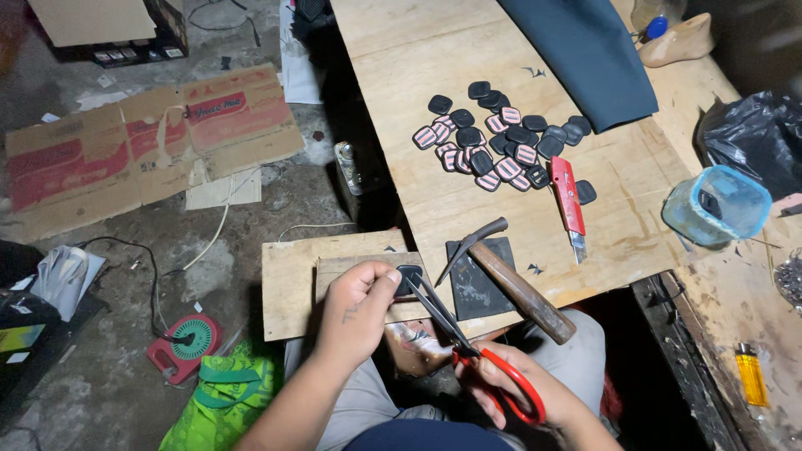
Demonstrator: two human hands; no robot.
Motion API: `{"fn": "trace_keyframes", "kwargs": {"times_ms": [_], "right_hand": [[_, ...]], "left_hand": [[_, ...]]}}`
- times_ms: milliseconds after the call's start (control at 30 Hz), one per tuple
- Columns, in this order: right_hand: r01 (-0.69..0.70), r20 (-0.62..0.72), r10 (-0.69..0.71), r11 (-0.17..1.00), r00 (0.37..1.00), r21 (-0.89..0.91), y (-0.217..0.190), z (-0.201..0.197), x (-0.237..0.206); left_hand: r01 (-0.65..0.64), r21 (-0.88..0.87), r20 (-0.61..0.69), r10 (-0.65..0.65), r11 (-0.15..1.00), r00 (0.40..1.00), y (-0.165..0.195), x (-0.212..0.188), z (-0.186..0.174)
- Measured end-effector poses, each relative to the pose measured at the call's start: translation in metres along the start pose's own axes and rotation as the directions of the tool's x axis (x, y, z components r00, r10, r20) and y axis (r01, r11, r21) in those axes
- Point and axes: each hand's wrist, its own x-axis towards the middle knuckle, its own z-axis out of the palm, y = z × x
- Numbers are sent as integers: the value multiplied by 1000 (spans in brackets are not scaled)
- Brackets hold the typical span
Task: The person repeatedly picks up small black rubber pieces, trims their edges with scissors, and then uses a hammer and metal punch to emboss a pattern into each piece. Finished pieces are placed into a small container on the table.
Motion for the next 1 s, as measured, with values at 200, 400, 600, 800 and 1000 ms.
{"fn": "trace_keyframes", "kwargs": {"times_ms": [200, 400, 600, 800, 1000], "right_hand": [[-52, -64, 52, 999, 997, 7, 4, 7, 2], [-86, -141, 88, 996, 986, 26, 8, 13, 6], [-48, -228, 59, 997, 972, 52, 18, 28, 7], [-101, -271, 93, 995, 958, -13, 22, 29, 10], [-114, -324, 107, 993, 940, -2, 26, 31, 13]], "left_hand": [[113, -193, -121, -138, 975, 983, -8, -2, 10], [125, -199, -101, -147, 972, 984, -6, -5, 10], [151, -125, -92, -163, 981, 982, -5, -5, 8], [166, -207, -161, -201, 964, 966, -11, -8, 17], [176, -250, -198, -228, 952, 953, -16, -6, 20]]}}
